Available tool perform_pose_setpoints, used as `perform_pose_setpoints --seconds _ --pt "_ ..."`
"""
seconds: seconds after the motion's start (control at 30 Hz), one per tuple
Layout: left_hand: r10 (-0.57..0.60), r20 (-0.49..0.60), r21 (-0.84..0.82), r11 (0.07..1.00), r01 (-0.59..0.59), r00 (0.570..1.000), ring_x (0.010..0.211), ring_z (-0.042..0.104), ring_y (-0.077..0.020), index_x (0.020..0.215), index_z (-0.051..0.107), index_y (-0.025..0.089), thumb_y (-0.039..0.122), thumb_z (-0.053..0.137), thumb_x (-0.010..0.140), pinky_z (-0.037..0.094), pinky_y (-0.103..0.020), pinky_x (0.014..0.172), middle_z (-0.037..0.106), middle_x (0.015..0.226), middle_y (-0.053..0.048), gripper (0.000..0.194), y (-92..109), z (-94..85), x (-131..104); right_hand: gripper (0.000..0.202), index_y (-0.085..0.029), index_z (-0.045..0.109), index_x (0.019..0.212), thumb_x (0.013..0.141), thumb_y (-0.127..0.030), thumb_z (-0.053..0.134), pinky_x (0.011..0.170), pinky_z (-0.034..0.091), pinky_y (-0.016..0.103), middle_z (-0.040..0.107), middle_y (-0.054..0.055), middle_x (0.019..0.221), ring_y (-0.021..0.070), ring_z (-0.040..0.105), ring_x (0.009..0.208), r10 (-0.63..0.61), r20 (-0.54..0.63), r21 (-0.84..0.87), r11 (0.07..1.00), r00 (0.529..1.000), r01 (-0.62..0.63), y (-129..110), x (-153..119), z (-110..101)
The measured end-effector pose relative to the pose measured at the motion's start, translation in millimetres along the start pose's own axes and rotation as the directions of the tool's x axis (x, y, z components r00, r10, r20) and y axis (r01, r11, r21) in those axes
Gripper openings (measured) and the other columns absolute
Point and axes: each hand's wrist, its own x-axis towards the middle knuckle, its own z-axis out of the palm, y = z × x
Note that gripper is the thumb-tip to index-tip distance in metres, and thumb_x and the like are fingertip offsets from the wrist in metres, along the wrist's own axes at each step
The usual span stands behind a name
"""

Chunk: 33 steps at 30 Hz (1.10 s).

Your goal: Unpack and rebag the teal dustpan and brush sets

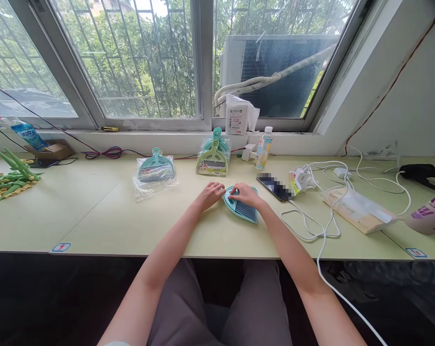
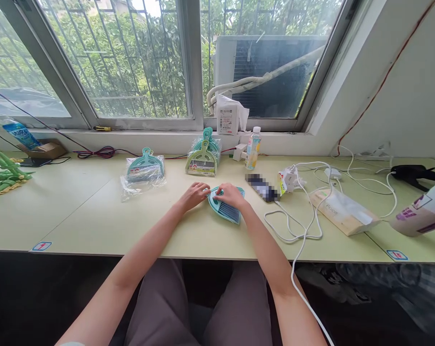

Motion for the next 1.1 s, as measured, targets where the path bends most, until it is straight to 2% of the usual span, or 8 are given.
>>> perform_pose_setpoints --seconds 0.2,0.47,0.67,0.77,0.83,0.87,1.0,1.1 --pt "-0.047 0.147 0.056 0.998 0.039 0.988 0.086 0.061 -0.0180 0.094 0.063 0.015 0.006 0.043 0.089 0.043 -0.029 0.073 0.064 0.095 -0.009 0.022 7.7 4.9 4.5 0.016 -0.023 0.067 0.077 0.077 -0.038 0.070 0.084 0.042 0.027 0.069 0.002 0.093 0.0191 0.059 0.099 0.025 -0.008 0.050 0.998 1.000 -0.025 2.6 2.3 4.1" --pt "-0.087 0.163 0.013 0.996 0.086 0.983 0.080 0.063 -0.0186 0.092 0.065 0.016 0.004 0.043 0.087 0.046 -0.030 0.068 0.064 0.089 -0.009 0.025 6.7 10.0 4.4 0.016 -0.023 0.068 0.078 0.076 -0.038 0.070 0.080 0.043 0.026 0.070 0.002 0.095 0.0196 0.060 0.098 0.058 0.017 0.025 0.998 0.998 -0.058 -2.1 0.3 2.3" --pt "-0.174 -0.045 -0.091 0.981 0.169 0.984 0.106 0.058 -0.0209 0.108 0.062 0.021 0.009 0.046 0.088 0.047 -0.034 0.088 0.062 0.111 -0.009 0.029 6.5 8.0 0.3 0.018 -0.024 0.067 0.078 0.075 -0.041 0.069 0.072 0.041 0.026 0.070 0.001 0.095 0.0199 0.061 0.094 0.120 -0.042 0.005 0.993 0.992 -0.120 -4.7 -0.8 -0.7" --pt "-0.363 -0.276 -0.248 0.922 0.299 0.890 0.129 0.043 -0.0261 0.127 0.052 0.023 0.018 0.048 0.090 0.035 -0.044 0.106 0.048 0.138 -0.012 0.037 10.2 -4.5 2.8 0.024 -0.024 0.067 0.078 0.072 -0.047 0.070 0.066 0.040 0.026 0.071 0.001 0.088 0.0189 0.063 0.082 0.171 -0.124 0.106 0.982 0.977 -0.159 -4.7 -0.2 -8.8" --pt "-0.525 -0.337 -0.463 0.815 0.348 0.782 0.135 0.035 -0.0280 0.136 0.043 0.022 0.027 0.049 0.091 0.030 -0.047 0.109 0.037 0.147 -0.014 0.045 14.6 -14.6 6.1 0.029 -0.023 0.066 0.078 0.071 -0.051 0.069 0.063 0.041 0.027 0.070 0.002 0.083 0.0186 0.062 0.074 0.216 -0.237 0.215 0.962 0.947 -0.166 -6.7 0.3 -12.8" --pt "-0.580 -0.292 -0.595 0.733 0.331 0.760 0.134 0.036 -0.0280 0.138 0.040 0.022 0.032 0.049 0.091 0.032 -0.047 0.108 0.037 0.148 -0.014 0.048 17.4 -18.8 8.1 0.032 -0.022 0.065 0.079 0.072 -0.053 0.068 0.063 0.041 0.028 0.070 0.003 0.082 0.0186 0.061 0.072 0.241 -0.305 0.274 0.949 0.922 -0.157 -8.7 0.5 -13.5" --pt "-0.428 0.097 -0.954 0.218 0.207 0.899 0.128 0.046 -0.0272 0.138 0.041 0.024 0.043 0.049 0.090 0.040 -0.042 0.102 0.051 0.137 -0.010 0.053 29.7 -22.9 16.1 0.036 -0.021 0.062 0.082 0.077 -0.056 0.062 0.065 0.045 0.029 0.070 0.007 0.087 0.0183 0.059 0.067 0.307 -0.496 0.426 0.901 0.812 -0.081 -22.5 0.9 -7.4" --pt "-0.395 0.206 -0.978 -0.056 0.200 0.895 0.124 0.049 -0.0304 0.132 0.049 0.020 0.037 0.068 0.074 0.042 -0.040 0.099 0.058 0.129 -0.009 0.063 33.2 -13.4 19.6 0.033 -0.021 0.062 0.082 0.081 -0.053 0.058 0.067 0.046 0.030 0.069 0.007 0.092 0.0182 0.058 0.068 0.272 -0.512 0.369 0.926 0.815 -0.077 -28.6 1.6 -4.4"
